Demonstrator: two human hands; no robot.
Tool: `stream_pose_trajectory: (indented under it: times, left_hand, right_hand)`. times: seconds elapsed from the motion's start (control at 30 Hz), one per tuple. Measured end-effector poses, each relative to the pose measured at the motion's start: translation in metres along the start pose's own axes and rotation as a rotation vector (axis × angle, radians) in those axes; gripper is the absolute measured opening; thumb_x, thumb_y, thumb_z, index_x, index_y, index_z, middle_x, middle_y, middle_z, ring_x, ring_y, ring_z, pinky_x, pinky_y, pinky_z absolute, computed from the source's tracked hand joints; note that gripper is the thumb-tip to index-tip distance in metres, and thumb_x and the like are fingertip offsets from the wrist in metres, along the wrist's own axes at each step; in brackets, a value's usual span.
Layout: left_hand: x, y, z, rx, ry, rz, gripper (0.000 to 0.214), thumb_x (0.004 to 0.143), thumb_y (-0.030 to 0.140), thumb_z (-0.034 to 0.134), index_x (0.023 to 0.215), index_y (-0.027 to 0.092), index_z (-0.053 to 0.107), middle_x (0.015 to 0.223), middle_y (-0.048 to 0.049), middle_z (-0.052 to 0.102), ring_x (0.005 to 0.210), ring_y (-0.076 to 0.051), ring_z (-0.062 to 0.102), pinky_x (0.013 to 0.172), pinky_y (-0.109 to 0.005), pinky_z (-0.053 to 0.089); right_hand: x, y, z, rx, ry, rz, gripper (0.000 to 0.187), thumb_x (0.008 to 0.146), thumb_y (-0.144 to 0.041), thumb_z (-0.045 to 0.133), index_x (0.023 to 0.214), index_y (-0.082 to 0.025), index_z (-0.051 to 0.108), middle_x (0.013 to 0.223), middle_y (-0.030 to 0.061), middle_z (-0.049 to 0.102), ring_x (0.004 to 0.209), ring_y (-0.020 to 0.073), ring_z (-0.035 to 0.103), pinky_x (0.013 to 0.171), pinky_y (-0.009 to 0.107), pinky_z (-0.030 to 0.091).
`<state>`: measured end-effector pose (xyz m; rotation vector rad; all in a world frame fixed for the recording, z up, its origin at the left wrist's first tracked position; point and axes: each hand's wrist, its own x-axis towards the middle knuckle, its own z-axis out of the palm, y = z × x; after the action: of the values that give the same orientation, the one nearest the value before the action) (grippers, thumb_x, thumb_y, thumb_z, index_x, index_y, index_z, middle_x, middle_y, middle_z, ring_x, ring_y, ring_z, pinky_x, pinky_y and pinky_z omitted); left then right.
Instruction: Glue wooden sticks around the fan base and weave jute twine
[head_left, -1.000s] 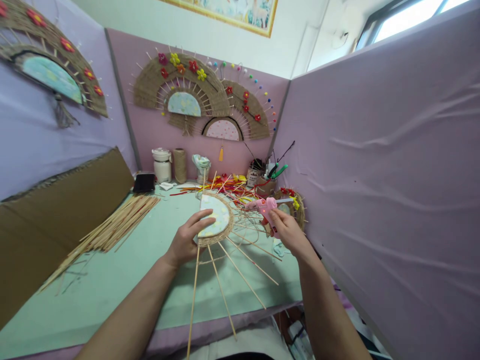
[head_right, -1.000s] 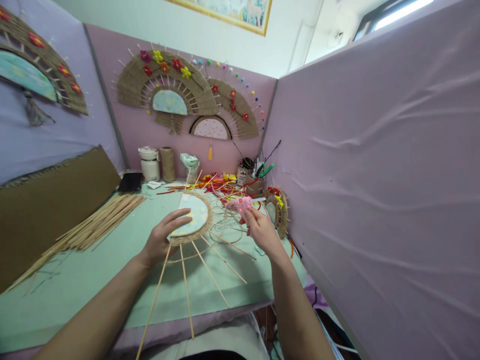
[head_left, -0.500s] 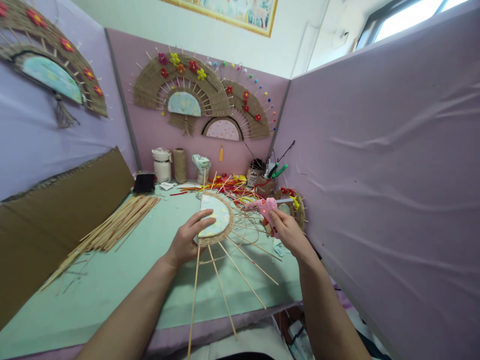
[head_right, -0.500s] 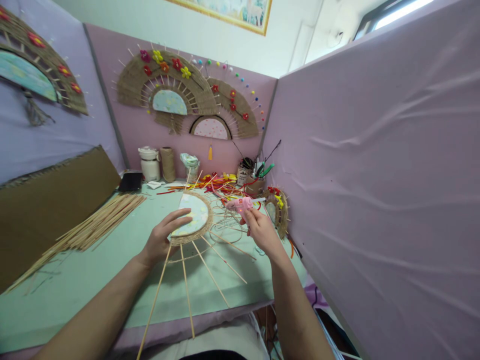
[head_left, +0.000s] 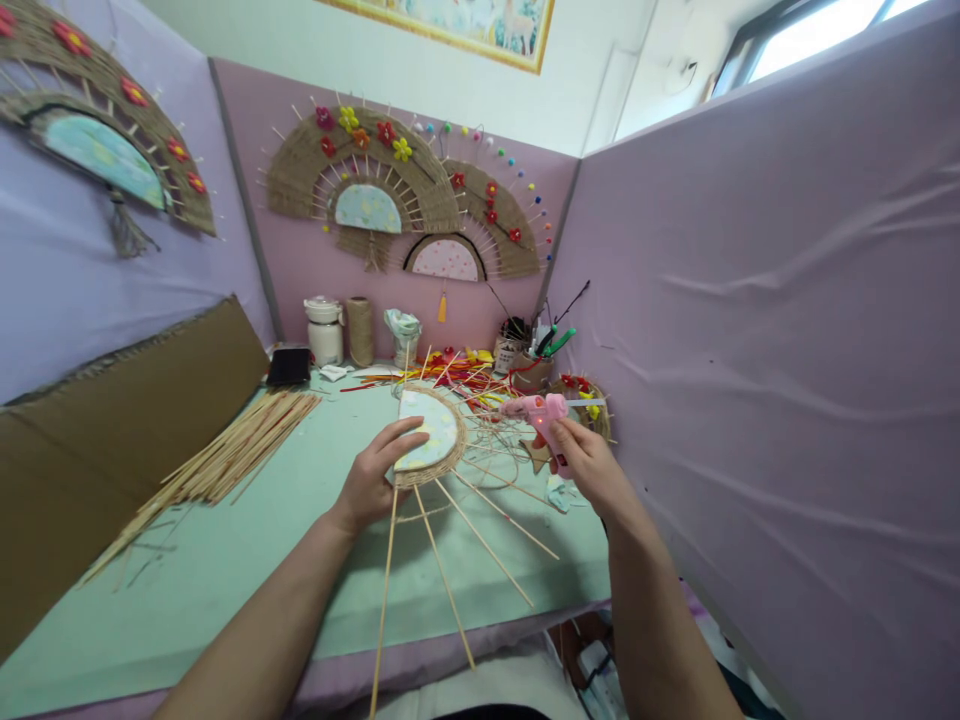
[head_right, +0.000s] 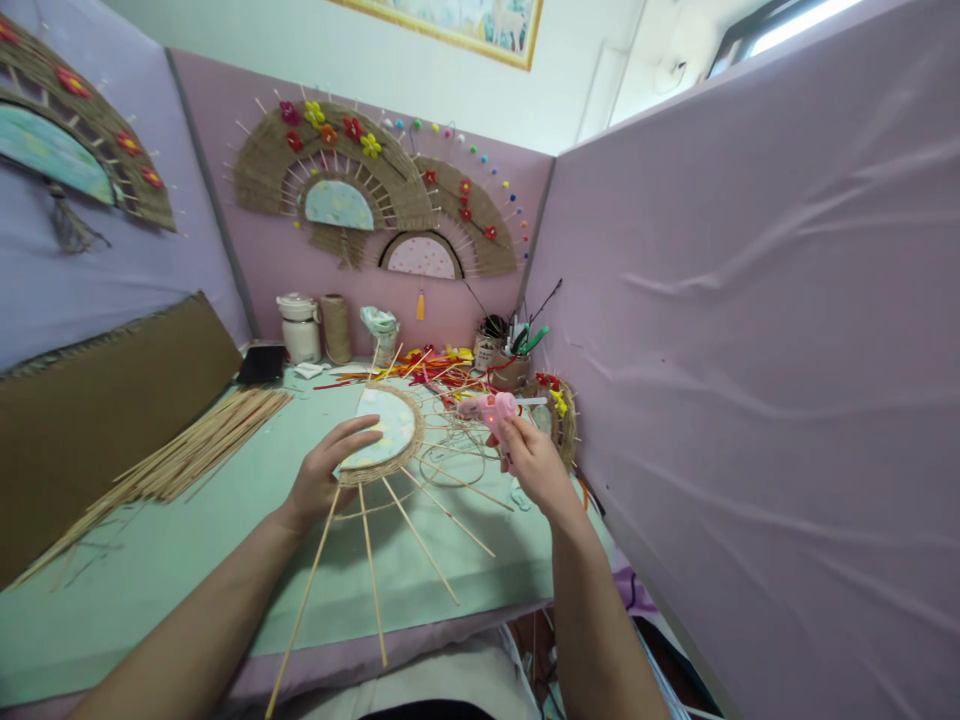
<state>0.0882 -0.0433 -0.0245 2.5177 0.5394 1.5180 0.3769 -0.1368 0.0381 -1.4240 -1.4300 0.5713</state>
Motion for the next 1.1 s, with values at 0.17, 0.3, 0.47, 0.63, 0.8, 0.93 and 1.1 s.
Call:
stream_pose_trajectory:
  times: [0.17,0.3,0.47,0.63,0.8,0.93,1.1]
  left_hand:
    - [-0.001,-0.006,0.000,-0.006,0.073,-0.042,0.041,0.083,0.034,0.063,0.121,0.021,0.060,0.130,-0.0147,0.057,0.119,-0.027,0.056,0.099,-0.043,0.046]
    - [0.001,-0.005,-0.003,0.002,0.141,-0.067,0.036,0.082,0.028,0.064,0.117,0.020,0.061,0.128,-0.0141,0.059,0.117,-0.026,0.057,0.100,-0.043,0.045]
    - [0.005,-0.001,-0.005,0.014,0.173,-0.065,0.035,0.082,0.025,0.065,0.116,0.020,0.061,0.126,-0.0139,0.060,0.115,-0.025,0.059,0.098,-0.042,0.046]
    - [0.006,0.001,-0.004,0.018,0.171,-0.074,0.033,0.082,0.028,0.063,0.114,0.019,0.062,0.124,-0.0150,0.061,0.114,-0.026,0.059,0.096,-0.043,0.047]
    - [0.007,0.002,-0.004,0.003,0.183,-0.052,0.033,0.082,0.028,0.063,0.114,0.018,0.062,0.124,-0.0158,0.061,0.114,-0.026,0.059,0.096,-0.044,0.047]
    - [0.008,0.003,-0.005,-0.016,0.193,-0.065,0.033,0.083,0.032,0.063,0.113,0.019,0.062,0.123,-0.0155,0.061,0.113,-0.027,0.060,0.096,-0.045,0.048]
    - [0.009,0.004,-0.006,-0.061,0.198,-0.048,0.033,0.082,0.030,0.064,0.114,0.019,0.062,0.124,-0.0154,0.061,0.114,-0.027,0.059,0.096,-0.044,0.047]
  right_hand:
    - [-0.006,0.014,-0.022,0.025,0.197,0.014,0.049,0.085,-0.062,0.045,0.088,-0.016,0.062,0.070,0.0034,0.060,0.053,0.0133,0.050,0.048,0.025,0.037]
    - [-0.005,0.044,-0.032,-0.228,0.227,0.057,0.051,0.087,-0.059,0.043,0.102,-0.015,0.063,0.080,0.0081,0.066,0.062,0.0181,0.056,0.055,0.027,0.041]
    - [-0.003,0.085,-0.019,-0.667,0.119,0.062,0.040,0.090,-0.041,0.042,0.105,-0.012,0.065,0.099,0.0156,0.068,0.088,0.0252,0.061,0.076,0.032,0.042]
    - [-0.007,0.100,-0.001,-0.902,0.018,0.154,0.031,0.086,-0.030,0.052,0.105,-0.010,0.065,0.102,0.0180,0.066,0.098,0.0284,0.058,0.085,0.034,0.039]
    - [0.002,0.085,0.000,-0.804,0.096,0.073,0.030,0.081,-0.027,0.056,0.107,-0.014,0.065,0.112,0.0184,0.062,0.104,0.0313,0.054,0.088,0.040,0.039]
    - [0.029,0.062,0.015,-0.319,0.151,-0.114,0.031,0.082,-0.035,0.055,0.106,-0.018,0.064,0.112,0.0115,0.063,0.104,0.0263,0.055,0.092,0.041,0.040]
    - [0.066,0.046,0.058,0.321,0.067,-0.044,0.037,0.077,-0.045,0.061,0.104,-0.020,0.064,0.103,0.0065,0.067,0.092,0.0193,0.059,0.084,0.032,0.044]
